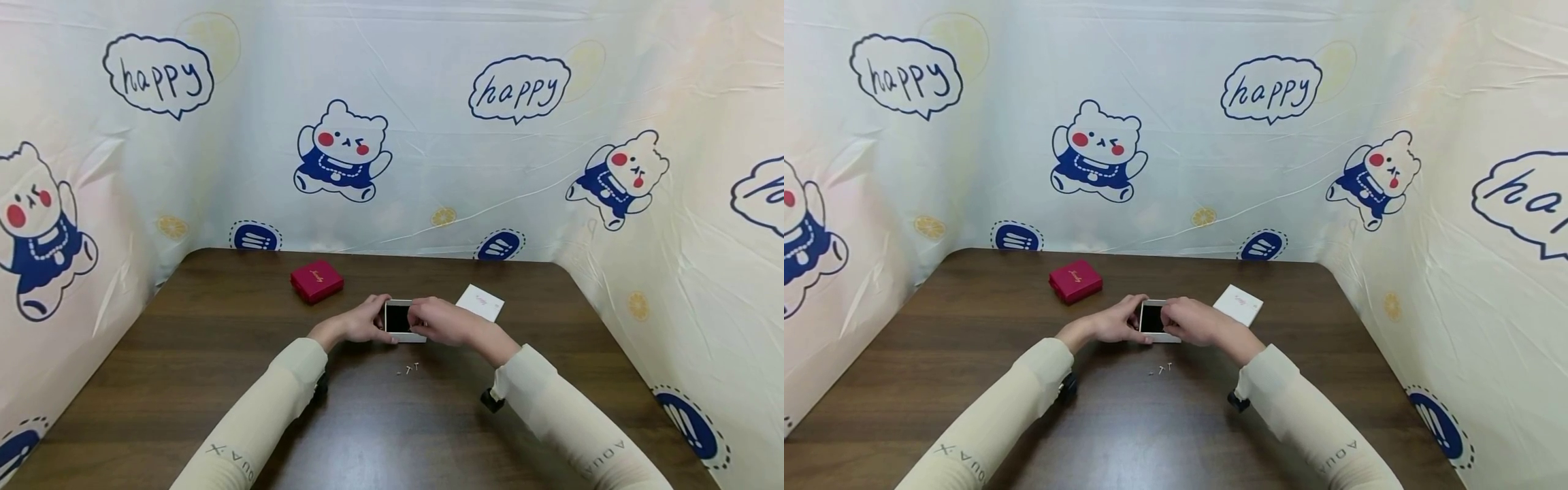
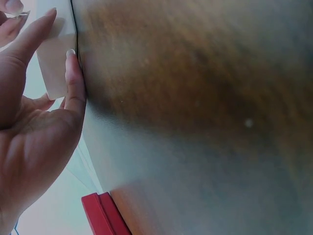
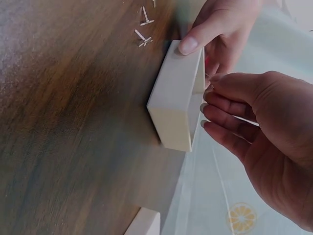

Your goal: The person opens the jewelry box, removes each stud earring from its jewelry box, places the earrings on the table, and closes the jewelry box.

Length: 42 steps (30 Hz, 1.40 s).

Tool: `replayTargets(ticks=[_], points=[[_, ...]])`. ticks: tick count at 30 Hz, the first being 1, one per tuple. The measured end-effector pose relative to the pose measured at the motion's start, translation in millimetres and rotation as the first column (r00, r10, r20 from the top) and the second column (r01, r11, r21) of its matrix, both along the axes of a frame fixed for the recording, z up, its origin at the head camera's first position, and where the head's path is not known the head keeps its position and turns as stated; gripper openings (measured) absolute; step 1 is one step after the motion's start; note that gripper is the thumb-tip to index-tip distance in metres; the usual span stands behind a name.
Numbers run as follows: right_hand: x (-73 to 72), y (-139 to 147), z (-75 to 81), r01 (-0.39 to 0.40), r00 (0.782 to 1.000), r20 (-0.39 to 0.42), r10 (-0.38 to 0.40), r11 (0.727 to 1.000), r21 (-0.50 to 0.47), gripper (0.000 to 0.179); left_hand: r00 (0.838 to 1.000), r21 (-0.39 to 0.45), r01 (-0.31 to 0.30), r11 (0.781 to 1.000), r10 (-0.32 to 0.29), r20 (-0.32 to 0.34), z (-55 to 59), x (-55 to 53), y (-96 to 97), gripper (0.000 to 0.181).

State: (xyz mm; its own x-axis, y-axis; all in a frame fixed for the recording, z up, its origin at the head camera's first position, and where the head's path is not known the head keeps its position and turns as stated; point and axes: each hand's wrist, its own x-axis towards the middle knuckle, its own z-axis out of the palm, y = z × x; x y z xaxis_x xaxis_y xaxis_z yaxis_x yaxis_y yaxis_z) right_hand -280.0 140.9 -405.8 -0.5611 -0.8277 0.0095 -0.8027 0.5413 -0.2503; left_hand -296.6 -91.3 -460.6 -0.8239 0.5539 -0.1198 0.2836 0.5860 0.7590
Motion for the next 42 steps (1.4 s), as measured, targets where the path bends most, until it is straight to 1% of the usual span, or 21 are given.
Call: replayTargets(ticks=[5, 11, 14, 16, 19, 22, 28, 33, 38, 42], points=[[5.4, 0.8, 2.4, 0.001, 1.0, 0.006, -0.001, 1.0, 0.001, 0.011, 1.0, 0.001, -0.006, 1.0, 0.006, 0.001, -0.4, 0.3, -0.2, 0.094], [11.5, 2.7, 1.6, -0.015, 1.0, -0.022, 0.015, 1.0, 0.016, 0.012, 1.0, 0.002, -0.009, 1.0, 0.009, 0.002, -0.8, 1.1, -0.2, 0.095], [14.7, 5.0, 0.9, -0.019, 1.0, -0.024, 0.019, 1.0, 0.019, 0.011, 1.0, -0.003, -0.009, 1.0, 0.009, 0.0, -1.2, 1.4, 0.2, 0.096], [16.9, 6.7, 0.8, -0.018, 1.0, -0.004, 0.018, 1.0, 0.016, 0.009, 1.0, -0.003, -0.008, 1.0, 0.008, -0.001, -1.4, 1.4, 0.7, 0.096], [20.3, 8.9, 0.2, -0.01, 0.999, 0.046, 0.009, 1.0, 0.017, 0.006, 1.0, -0.005, -0.006, 1.0, 0.006, -0.007, -1.4, 1.2, 1.0, 0.095], [23.1, 9.9, -2.3, -0.028, 0.996, 0.085, 0.027, 1.0, 0.009, 0.004, 1.0, -0.011, -0.003, 1.0, 0.003, -0.015, -0.7, 1.3, 1.3, 0.094], [27.7, 8.6, -9.4, -0.075, 0.992, 0.108, 0.072, 0.997, 0.023, 0.006, 1.0, -0.013, -0.001, 1.0, 0.001, -0.014, -1.2, 1.6, 1.1, 0.092], [31.3, 7.4, -12.7, -0.086, 0.988, 0.136, 0.078, 0.995, 0.057, 0.005, 1.0, -0.014, 0.0, 1.0, 0.0, -0.014, -2.7, 0.5, 0.3, 0.093], [35.0, 6.1, -15.9, -0.091, 0.983, 0.167, 0.075, 0.992, 0.089, 0.005, 0.999, -0.021, 0.007, 1.0, -0.008, -0.032, -2.1, -0.8, 0.3, 0.089], [37.1, 4.6, -20.2, -0.098, 0.984, 0.156, 0.08, 0.989, 0.107, 0.005, 0.999, -0.023, 0.013, 1.0, -0.013, -0.031, -1.8, -1.0, 0.0, 0.088]])
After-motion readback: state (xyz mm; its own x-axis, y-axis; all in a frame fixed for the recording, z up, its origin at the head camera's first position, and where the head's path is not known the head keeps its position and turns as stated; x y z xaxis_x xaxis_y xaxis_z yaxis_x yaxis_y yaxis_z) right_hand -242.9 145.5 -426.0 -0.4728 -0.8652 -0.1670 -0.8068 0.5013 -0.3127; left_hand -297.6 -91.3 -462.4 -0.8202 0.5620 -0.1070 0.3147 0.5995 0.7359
